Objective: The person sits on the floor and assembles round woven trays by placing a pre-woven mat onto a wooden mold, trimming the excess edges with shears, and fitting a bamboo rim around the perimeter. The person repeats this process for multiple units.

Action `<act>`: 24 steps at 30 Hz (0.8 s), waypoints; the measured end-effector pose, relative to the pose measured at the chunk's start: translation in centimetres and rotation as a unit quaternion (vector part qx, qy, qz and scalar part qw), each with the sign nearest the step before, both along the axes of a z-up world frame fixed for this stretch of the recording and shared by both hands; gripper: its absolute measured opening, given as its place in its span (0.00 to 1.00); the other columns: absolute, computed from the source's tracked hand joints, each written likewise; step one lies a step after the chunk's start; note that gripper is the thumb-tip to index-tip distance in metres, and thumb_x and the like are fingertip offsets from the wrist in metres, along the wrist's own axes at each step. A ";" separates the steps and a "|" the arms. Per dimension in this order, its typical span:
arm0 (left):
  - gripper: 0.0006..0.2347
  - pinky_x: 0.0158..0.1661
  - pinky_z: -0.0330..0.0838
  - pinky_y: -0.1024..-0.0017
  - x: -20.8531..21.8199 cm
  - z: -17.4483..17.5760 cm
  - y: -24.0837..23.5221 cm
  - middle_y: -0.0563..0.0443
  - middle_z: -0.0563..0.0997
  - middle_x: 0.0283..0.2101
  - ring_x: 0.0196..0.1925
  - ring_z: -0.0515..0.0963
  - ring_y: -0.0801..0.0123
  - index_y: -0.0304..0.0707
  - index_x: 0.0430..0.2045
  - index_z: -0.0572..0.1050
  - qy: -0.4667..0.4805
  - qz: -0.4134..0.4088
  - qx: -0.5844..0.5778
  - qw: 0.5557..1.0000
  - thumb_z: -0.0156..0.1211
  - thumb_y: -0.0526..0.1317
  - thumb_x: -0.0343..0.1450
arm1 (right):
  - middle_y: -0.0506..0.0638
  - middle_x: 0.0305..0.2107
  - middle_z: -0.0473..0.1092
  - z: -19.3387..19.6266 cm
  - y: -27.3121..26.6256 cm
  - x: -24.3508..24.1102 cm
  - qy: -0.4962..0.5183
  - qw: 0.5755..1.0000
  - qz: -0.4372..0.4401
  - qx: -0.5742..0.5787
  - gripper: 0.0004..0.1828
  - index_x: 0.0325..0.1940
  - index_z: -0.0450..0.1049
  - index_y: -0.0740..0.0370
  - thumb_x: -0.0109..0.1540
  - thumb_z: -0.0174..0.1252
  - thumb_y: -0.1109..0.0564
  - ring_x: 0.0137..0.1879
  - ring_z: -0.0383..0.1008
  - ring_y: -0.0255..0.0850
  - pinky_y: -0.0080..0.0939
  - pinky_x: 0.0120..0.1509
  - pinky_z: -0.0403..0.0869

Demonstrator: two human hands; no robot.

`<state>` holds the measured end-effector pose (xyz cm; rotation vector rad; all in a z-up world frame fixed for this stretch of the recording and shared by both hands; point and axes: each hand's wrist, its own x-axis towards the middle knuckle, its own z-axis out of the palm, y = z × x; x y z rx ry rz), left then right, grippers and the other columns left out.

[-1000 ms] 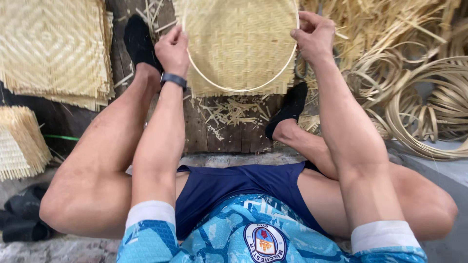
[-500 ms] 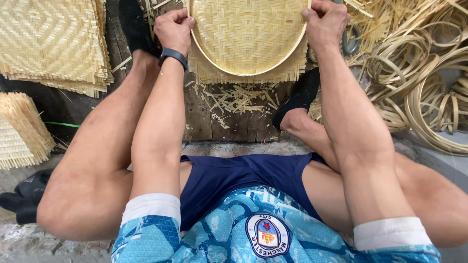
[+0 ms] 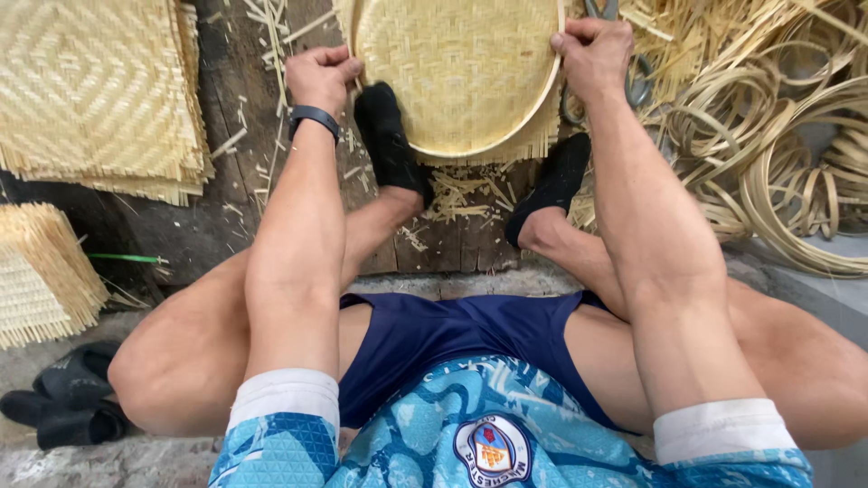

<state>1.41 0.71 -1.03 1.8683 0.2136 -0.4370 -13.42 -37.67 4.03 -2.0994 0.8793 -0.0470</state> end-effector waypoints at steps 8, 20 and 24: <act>0.10 0.35 0.87 0.70 -0.4 -1.4 0.3 0.46 0.88 0.34 0.33 0.88 0.69 0.29 0.37 0.83 0.061 0.025 -0.086 0.994 0.71 0.27 0.64 | 0.48 0.30 0.81 -0.8 -0.8 -0.5 -0.062 0.997 0.036 0.028 0.08 0.44 0.86 0.61 0.60 0.73 0.63 0.33 0.80 0.33 0.34 0.39 0.80; 0.08 0.35 0.86 0.73 1.2 1.5 0.9 0.49 0.87 0.34 0.32 0.88 0.71 0.37 0.34 0.83 0.094 -0.086 0.056 0.990 0.72 0.31 0.64 | 0.52 0.41 0.78 0.7 0.0 -0.2 0.015 0.996 0.077 -0.034 0.10 0.48 0.83 0.61 0.63 0.72 0.59 0.46 0.79 0.40 0.40 0.55 0.79; 0.06 0.34 0.84 0.71 2.4 1.1 -1.0 0.49 0.86 0.33 0.31 0.87 0.69 0.39 0.34 0.82 -0.013 -0.208 0.231 0.950 0.69 0.34 0.66 | 0.65 0.64 0.63 2.8 8.1 -1.0 -0.015 0.896 0.328 -0.299 0.38 0.73 0.59 0.67 0.64 0.66 0.51 0.73 0.60 0.59 0.57 0.79 0.60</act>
